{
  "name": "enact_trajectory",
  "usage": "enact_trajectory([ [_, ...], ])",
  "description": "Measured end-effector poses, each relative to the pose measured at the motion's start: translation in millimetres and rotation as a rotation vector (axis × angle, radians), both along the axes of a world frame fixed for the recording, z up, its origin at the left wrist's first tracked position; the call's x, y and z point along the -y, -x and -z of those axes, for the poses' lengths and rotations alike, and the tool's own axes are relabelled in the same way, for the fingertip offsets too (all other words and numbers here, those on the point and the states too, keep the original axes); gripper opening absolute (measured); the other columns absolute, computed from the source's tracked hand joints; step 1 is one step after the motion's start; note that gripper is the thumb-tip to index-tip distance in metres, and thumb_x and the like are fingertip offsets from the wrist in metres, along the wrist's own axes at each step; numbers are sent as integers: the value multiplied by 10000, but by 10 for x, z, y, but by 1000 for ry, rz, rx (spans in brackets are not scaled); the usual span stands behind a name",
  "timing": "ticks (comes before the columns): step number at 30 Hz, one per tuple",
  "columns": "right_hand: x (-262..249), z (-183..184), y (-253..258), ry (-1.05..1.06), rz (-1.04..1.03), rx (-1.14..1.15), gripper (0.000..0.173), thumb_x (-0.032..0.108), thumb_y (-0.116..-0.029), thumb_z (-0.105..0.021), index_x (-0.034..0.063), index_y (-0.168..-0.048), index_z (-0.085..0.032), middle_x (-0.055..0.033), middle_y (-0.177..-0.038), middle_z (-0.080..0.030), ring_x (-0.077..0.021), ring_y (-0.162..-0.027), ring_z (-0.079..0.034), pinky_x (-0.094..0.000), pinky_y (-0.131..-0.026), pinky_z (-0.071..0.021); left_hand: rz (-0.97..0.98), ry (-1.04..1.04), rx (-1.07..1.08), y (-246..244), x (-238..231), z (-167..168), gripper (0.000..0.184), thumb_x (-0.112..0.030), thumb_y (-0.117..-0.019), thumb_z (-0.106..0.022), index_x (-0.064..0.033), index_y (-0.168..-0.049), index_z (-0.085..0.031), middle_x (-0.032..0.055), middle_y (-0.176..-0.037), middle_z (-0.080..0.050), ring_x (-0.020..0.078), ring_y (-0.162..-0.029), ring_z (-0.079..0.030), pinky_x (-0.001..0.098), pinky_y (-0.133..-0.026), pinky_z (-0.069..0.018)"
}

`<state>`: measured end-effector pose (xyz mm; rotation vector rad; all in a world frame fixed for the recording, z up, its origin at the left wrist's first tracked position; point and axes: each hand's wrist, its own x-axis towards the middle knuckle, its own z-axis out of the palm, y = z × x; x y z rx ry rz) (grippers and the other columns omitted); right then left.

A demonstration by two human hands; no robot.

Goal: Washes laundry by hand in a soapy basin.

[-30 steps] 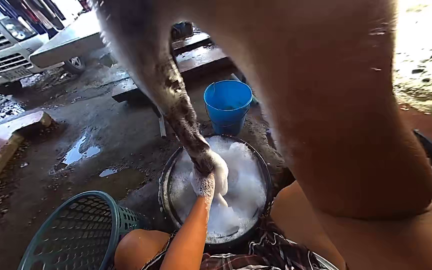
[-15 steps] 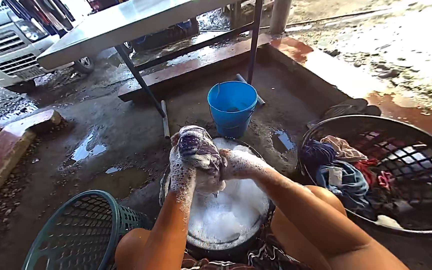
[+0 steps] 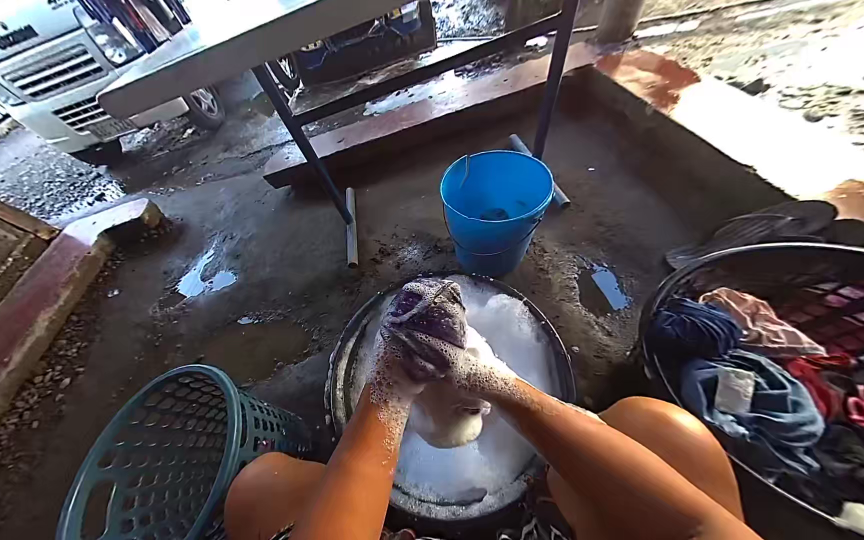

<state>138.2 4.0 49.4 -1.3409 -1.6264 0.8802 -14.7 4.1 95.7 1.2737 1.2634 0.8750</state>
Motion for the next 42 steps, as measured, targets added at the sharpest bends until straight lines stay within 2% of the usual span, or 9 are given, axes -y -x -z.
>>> enact_trajectory([
  [4,-22,-171,-30,202,-19,174,529,477,-903,-691,97,-1269,-656,-123,-1178,-705,-258,-1120,-664,-534,-964,-512,110,-102,50,233,-299,205,335,-100,-1090,-330,30,-1361,-480,70,-1175,-617,26,-1057,-582,202,-933,-495],
  [9,-78,-191,-73,382,46,237,477,518,-885,-699,133,-1168,-704,-107,-1110,-718,-278,-1073,-671,-577,-893,-511,426,-300,-731,477,-606,-96,533,-214,-966,-648,31,-1423,-521,225,-1345,-624,276,-1281,-592,450,-1126,-421],
  [14,-37,-116,-14,223,20,375,486,410,-921,-659,122,-1311,-643,-120,-1230,-696,-297,-1161,-653,-566,-972,-509,406,188,-85,610,-439,81,1205,-244,-751,-793,-197,-1628,32,188,-1559,-398,297,-1193,-645,465,-883,-610],
  [16,-54,-118,96,211,-50,499,547,288,-914,-670,75,-1406,-563,-178,-1320,-633,-356,-1185,-629,-575,-974,-500,155,243,203,420,-292,187,930,-364,-895,-672,-273,-1623,-100,160,-1478,-497,328,-1178,-636,531,-860,-592],
  [19,-48,-136,263,249,-99,657,639,243,-895,-678,52,-1475,-492,-212,-1346,-616,-395,-1183,-632,-603,-938,-507,-247,187,183,69,-237,245,542,-399,-1023,-581,-91,-1460,-489,136,-1257,-655,224,-1107,-653,434,-942,-552],
  [24,-27,-275,115,342,-28,509,705,356,-825,-755,73,-1436,-546,-185,-1290,-667,-359,-1201,-637,-597,-981,-493,-379,-15,-13,-123,-237,142,456,-178,-992,-651,7,-1388,-522,175,-1302,-621,192,-1170,-613,367,-1016,-501],
  [31,-174,-294,-5,-12,-275,255,563,418,-839,-750,15,-1224,-666,-181,-1140,-700,-294,-1087,-666,-525,-933,-507,-148,-500,-172,-148,-224,70,266,-22,-864,-721,133,-1060,-629,108,-939,-676,15,-906,-606,180,-868,-485],
  [35,-230,-254,8,-222,-350,295,429,410,-919,-669,38,-1132,-689,-161,-1008,-717,-295,-955,-700,-542,-792,-544,46,-474,-253,-91,-135,-115,345,-84,-845,-757,135,-1079,-631,75,-940,-692,-58,-903,-599,118,-867,-471],
  [42,-172,-73,-28,-109,-600,-199,139,214,-975,-629,89,-932,-675,76,-798,-615,52,-764,-578,-162,-721,-502,444,-382,-138,-144,-330,-232,82,-85,-757,-706,-108,-711,-642,-67,-659,-592,18,-654,-579,234,-621,-484],
])
